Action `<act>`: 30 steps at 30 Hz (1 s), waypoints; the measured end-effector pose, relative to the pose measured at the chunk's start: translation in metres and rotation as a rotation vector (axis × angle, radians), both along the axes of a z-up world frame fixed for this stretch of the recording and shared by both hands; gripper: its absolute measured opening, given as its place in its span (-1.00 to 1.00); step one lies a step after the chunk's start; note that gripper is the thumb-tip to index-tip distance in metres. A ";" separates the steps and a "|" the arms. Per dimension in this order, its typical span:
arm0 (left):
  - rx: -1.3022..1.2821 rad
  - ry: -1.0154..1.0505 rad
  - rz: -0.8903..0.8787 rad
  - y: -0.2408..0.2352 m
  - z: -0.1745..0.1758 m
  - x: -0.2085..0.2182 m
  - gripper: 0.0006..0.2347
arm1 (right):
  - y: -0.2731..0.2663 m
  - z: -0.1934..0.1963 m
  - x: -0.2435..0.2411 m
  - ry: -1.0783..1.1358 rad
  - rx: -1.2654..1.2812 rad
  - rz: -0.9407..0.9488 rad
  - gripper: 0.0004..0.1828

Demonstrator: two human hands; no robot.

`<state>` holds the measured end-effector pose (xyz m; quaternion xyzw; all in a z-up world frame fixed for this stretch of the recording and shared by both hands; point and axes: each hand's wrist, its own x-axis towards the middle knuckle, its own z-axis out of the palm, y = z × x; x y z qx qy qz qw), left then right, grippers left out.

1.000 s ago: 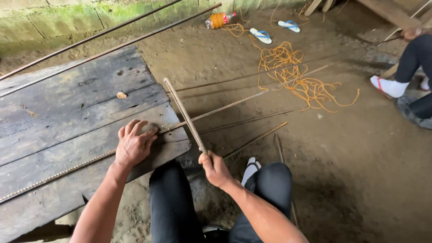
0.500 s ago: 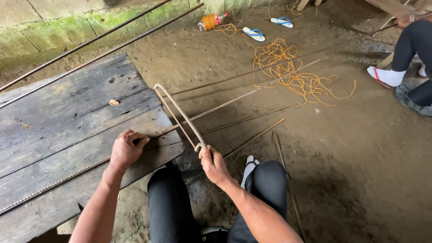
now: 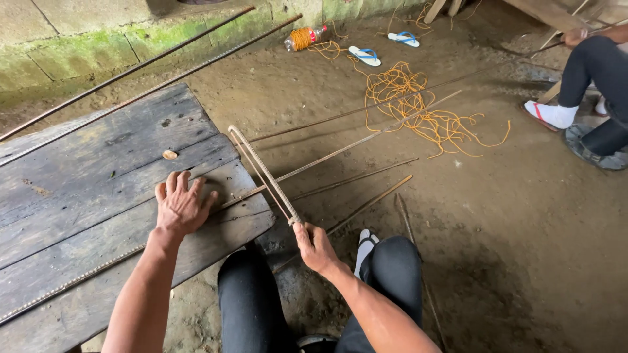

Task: Sawing a piece of metal rebar using a manual bow saw on a wooden workbench

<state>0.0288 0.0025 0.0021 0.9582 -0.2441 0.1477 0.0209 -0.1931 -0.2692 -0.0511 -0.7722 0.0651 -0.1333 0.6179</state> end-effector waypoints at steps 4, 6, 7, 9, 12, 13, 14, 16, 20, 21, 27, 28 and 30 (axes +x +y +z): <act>-0.079 -0.008 -0.015 -0.002 0.007 -0.006 -0.58 | 0.001 -0.007 0.004 -0.001 0.021 -0.012 -0.42; -0.082 -0.019 -0.021 0.000 0.003 -0.010 -0.57 | 0.005 -0.005 0.001 0.014 0.044 -0.018 -0.42; -0.086 -0.056 -0.080 0.001 0.000 -0.009 -0.57 | 0.007 -0.001 0.001 -0.023 0.031 -0.032 -0.40; -0.093 -0.092 -0.136 0.001 -0.001 -0.011 -0.57 | 0.009 0.009 0.001 -0.059 0.016 -0.043 -0.37; -0.117 -0.066 -0.203 -0.001 0.003 -0.014 -0.51 | 0.006 0.021 0.001 -0.036 0.081 -0.033 -0.33; -0.117 -0.042 -0.224 -0.001 0.002 -0.014 -0.50 | 0.005 0.019 0.000 -0.038 0.064 -0.039 -0.33; -0.117 -0.019 -0.244 0.000 0.001 -0.013 -0.50 | 0.003 0.016 0.000 -0.041 0.046 -0.044 -0.33; -0.105 0.006 -0.258 -0.006 0.005 -0.011 -0.52 | -0.003 0.015 0.002 -0.123 -0.162 -0.149 -0.45; -0.169 -0.003 -0.324 0.003 -0.004 -0.017 -0.66 | 0.021 -0.005 0.001 -0.152 -0.360 -0.292 -0.53; -0.167 0.025 -0.297 0.004 -0.010 -0.017 -0.66 | 0.012 -0.019 -0.002 -0.127 -0.355 -0.262 -0.53; -0.333 0.029 -0.341 -0.005 -0.039 -0.008 -0.81 | -0.016 -0.030 -0.022 -0.670 -1.452 -0.340 -0.85; -0.341 0.029 -0.302 -0.006 -0.040 -0.010 -0.83 | -0.018 -0.021 -0.033 -0.697 -1.498 -0.336 -0.83; -0.356 0.034 -0.261 -0.010 -0.036 -0.014 -0.82 | -0.028 -0.025 -0.054 -0.724 -1.551 -0.325 -0.78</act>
